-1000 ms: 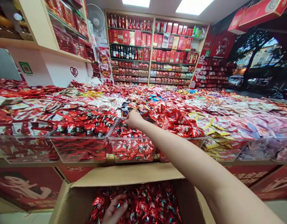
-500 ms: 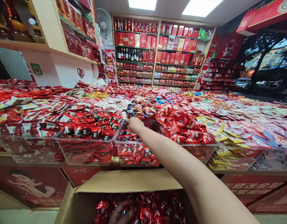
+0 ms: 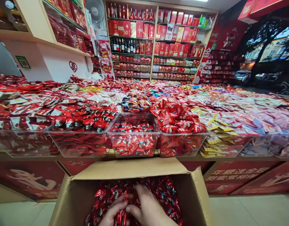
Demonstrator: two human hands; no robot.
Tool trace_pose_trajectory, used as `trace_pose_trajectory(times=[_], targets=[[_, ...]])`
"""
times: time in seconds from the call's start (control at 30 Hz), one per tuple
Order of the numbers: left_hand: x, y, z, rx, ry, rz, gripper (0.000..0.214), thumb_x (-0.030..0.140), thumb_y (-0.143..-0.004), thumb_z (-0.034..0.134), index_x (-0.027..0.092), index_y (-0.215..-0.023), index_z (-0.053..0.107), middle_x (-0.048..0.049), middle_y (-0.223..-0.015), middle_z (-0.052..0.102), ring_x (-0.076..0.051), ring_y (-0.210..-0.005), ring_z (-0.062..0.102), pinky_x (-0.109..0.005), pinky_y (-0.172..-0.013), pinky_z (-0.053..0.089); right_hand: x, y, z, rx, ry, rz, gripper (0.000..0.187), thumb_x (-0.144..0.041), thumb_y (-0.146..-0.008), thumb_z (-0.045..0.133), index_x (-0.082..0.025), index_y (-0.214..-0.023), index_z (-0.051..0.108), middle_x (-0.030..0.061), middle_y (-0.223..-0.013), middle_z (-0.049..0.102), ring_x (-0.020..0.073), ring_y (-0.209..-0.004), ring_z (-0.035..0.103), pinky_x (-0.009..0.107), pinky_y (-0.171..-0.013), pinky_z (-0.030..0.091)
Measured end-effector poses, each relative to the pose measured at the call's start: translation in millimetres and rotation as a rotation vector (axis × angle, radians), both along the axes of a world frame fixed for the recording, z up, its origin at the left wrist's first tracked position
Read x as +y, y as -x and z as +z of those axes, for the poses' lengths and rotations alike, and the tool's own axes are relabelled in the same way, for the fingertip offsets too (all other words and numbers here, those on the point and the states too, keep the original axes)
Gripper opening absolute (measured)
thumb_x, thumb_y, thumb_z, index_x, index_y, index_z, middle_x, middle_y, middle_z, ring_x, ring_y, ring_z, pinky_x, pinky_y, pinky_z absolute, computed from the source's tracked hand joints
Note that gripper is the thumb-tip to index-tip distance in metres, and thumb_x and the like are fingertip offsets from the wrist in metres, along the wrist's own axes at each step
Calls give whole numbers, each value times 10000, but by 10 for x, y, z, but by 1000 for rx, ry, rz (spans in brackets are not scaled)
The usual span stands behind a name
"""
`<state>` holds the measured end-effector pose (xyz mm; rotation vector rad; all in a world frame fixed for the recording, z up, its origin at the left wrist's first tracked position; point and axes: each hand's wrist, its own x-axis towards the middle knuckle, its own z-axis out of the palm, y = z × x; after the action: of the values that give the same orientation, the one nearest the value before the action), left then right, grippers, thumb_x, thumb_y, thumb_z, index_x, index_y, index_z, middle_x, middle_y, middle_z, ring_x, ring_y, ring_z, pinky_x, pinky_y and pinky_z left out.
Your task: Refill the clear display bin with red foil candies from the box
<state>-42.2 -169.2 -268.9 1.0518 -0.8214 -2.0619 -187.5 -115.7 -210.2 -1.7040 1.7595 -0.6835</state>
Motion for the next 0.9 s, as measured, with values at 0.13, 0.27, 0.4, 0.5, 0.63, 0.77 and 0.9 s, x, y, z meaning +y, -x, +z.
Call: trace_pose_trajectory(times=[0.13,0.27,0.4,0.5,0.63,0.77,0.9], targets=[[49,27,84,45,-97,-61,184,211,-628,582,217,-807,622,-21,-805,634,-150,-660,575,-221,-496,410,-73,32,-111,-223,-11,-39,178,-241,-718,486,-174,-868,552,30,-785,604,151,-702,540,237,-626,398],[58,103,187,50,-65,-57,246,249,-664,597,241,-906,549,21,-713,606,-107,-610,561,-177,-461,385,-138,104,-121,-584,31,-192,293,-223,-683,524,-149,-965,490,68,-912,588,171,-830,539,272,-716,411],[84,179,207,-40,63,-73,232,290,-640,630,195,-831,537,42,-615,564,-82,-516,517,-163,-411,380,-162,155,-187,-815,-28,-260,341,-235,-594,626,-147,-887,473,42,-782,591,166,-748,553,280,-665,430],[99,191,185,-62,58,-75,193,281,-624,643,188,-741,519,51,-614,562,-75,-496,502,-164,-403,390,-146,153,-183,-872,-73,-260,335,-277,-578,654,-144,-849,510,13,-693,576,139,-650,544,261,-599,426],[91,175,176,-40,25,-102,169,282,-638,625,195,-717,504,45,-589,560,-87,-476,498,-183,-396,403,-141,152,-124,-1020,-122,-285,297,-350,-605,637,-128,-784,554,5,-667,562,103,-552,520,233,-519,405],[103,179,182,-21,15,-98,168,281,-639,625,198,-738,517,47,-567,553,-86,-480,497,-186,-426,410,-154,122,-161,-1068,-112,-303,295,-354,-634,615,-129,-809,537,-2,-656,541,99,-556,516,225,-514,414],[125,162,170,-31,53,-9,184,282,-629,637,201,-772,555,42,-651,576,-99,-630,530,-198,-579,434,-42,34,-31,-732,59,-183,217,-254,-708,552,-157,-896,506,25,-760,559,134,-702,537,253,-626,450]])
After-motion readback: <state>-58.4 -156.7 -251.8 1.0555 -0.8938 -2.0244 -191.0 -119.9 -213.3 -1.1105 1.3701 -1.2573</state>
